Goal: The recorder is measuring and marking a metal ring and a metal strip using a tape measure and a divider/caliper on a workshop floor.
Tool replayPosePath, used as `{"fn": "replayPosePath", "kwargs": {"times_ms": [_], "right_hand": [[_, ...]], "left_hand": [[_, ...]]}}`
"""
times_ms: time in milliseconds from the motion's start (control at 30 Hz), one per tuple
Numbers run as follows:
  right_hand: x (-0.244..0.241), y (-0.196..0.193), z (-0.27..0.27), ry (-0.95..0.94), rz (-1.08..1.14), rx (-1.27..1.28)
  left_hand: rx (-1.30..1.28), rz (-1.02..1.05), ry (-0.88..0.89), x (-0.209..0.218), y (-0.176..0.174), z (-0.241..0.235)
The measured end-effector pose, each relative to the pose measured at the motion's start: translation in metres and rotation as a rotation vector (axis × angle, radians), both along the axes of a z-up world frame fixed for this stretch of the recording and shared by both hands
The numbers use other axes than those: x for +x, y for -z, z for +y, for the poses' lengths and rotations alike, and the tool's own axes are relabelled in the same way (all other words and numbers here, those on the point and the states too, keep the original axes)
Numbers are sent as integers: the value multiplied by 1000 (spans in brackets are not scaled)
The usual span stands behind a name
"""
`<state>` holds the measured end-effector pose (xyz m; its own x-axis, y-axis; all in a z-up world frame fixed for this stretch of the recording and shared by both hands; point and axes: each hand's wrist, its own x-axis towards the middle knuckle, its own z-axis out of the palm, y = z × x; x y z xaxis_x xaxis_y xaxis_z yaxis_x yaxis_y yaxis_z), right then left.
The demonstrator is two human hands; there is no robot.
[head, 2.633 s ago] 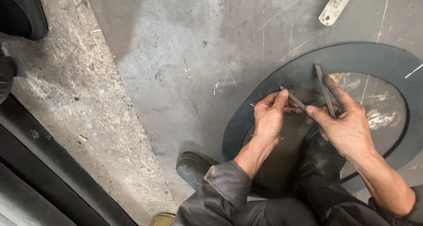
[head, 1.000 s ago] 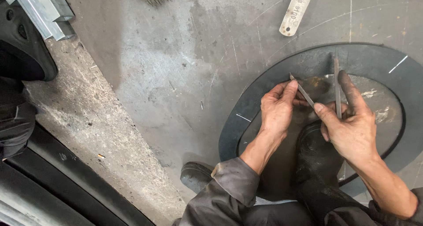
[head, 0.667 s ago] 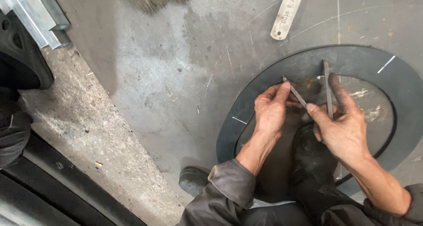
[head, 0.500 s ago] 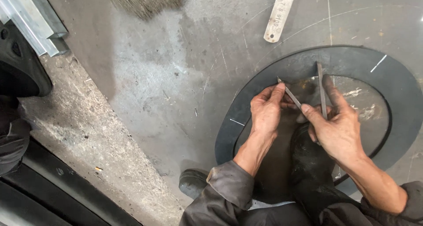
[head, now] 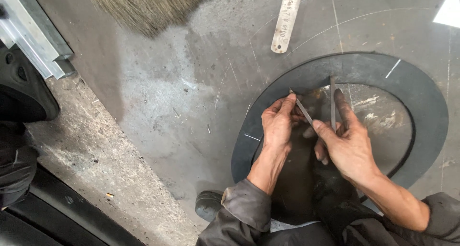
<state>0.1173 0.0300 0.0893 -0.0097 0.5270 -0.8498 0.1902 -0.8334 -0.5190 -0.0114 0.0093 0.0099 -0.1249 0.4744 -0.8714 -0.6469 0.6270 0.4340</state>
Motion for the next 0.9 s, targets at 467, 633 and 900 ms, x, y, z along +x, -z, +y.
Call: {"fn": "replayPosePath", "kwargs": {"times_ms": [467,633,900], "right_hand": [[58,7,1,34,-134,225],[63,13,2,52,-107,247],[65,12,9,25,-114,217]], "left_hand": [[112,-22,126,65,14,27],[114,7,151,68,18,29],[66,-8,152,67,14,33]]}}
